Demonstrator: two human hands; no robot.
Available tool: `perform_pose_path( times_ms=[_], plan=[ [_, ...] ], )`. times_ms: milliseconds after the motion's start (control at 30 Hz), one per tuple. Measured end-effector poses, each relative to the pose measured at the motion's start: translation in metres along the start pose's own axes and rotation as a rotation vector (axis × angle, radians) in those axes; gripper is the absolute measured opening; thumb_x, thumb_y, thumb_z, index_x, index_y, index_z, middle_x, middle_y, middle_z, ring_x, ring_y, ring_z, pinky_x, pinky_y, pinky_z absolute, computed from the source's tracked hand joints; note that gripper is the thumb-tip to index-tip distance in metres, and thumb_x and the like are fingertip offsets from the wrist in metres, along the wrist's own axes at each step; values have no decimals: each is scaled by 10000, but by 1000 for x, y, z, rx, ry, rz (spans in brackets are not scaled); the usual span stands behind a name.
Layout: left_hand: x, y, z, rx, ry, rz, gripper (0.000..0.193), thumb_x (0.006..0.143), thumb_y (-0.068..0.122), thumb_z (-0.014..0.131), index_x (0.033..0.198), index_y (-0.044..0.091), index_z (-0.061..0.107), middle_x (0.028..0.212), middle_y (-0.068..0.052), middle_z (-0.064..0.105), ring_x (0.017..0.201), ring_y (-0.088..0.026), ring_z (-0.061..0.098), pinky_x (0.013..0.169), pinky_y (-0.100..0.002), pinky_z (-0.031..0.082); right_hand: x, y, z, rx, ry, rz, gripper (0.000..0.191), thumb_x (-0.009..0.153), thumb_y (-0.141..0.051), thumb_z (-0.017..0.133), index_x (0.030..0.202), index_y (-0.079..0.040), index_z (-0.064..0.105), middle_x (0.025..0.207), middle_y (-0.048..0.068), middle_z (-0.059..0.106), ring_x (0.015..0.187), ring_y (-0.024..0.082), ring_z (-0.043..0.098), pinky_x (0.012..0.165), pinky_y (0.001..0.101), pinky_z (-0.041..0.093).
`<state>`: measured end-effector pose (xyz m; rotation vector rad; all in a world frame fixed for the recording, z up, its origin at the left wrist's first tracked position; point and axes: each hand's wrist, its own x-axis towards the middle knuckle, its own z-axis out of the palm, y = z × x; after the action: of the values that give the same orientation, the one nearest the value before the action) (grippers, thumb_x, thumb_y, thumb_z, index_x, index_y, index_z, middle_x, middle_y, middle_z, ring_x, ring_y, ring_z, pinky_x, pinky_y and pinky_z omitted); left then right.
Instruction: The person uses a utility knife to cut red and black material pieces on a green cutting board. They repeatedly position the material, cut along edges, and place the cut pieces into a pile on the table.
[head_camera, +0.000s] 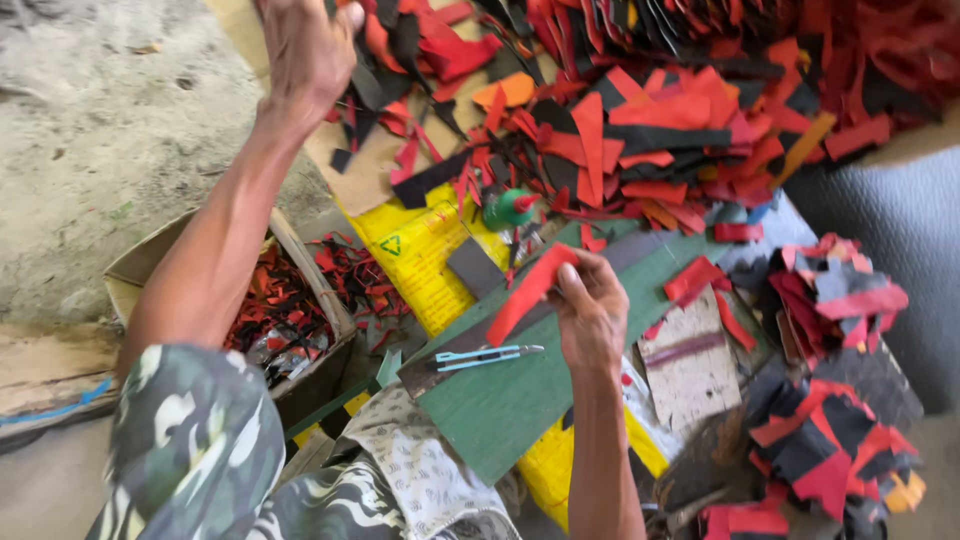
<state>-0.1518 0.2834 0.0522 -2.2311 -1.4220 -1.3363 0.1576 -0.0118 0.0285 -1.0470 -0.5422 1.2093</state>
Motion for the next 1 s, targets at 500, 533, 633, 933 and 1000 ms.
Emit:
perform_pose_path(
  times_ms=[500,533,633,933,1000],
  plan=[
    [-88,130,-61,-1019,-733,-670,198,936,23,713,1125,-17,752,773,-67,725,638,-108,667,566,-266,555,22,16,-19,-306,45,-139,282,978,-42,680,1246,39,646,1048,69,715,903,128,683,798,284,585],
    [-82,121,-56,-1029,-708,-648,202,948,23,707,1142,-18,744,792,-65,729,654,-104,674,584,-260,560,21,16,-32,-364,95,-145,274,980,-40,685,1238,45,654,1038,70,714,899,120,671,799,273,572],
    [-57,101,-41,-1024,-635,-592,204,984,17,700,1179,-33,731,848,-66,730,703,-95,680,627,-247,562,14,18,-67,-459,195,-97,261,961,-52,680,1207,38,664,1026,59,730,891,102,689,792,263,591],
    [-43,102,-23,-261,-213,54,445,877,5,748,1224,-204,564,991,-301,610,910,-460,615,791,-509,493,34,-2,-103,-741,334,-183,215,973,-82,708,1176,-13,718,953,48,717,801,96,628,714,246,533],
    [-90,136,-42,-363,-398,-187,57,1060,9,667,1037,-20,624,896,-197,628,848,-369,646,722,-438,495,51,-19,-104,-939,353,-331,187,968,-79,720,1150,-38,723,944,42,727,812,97,642,736,252,538]
  ],
)
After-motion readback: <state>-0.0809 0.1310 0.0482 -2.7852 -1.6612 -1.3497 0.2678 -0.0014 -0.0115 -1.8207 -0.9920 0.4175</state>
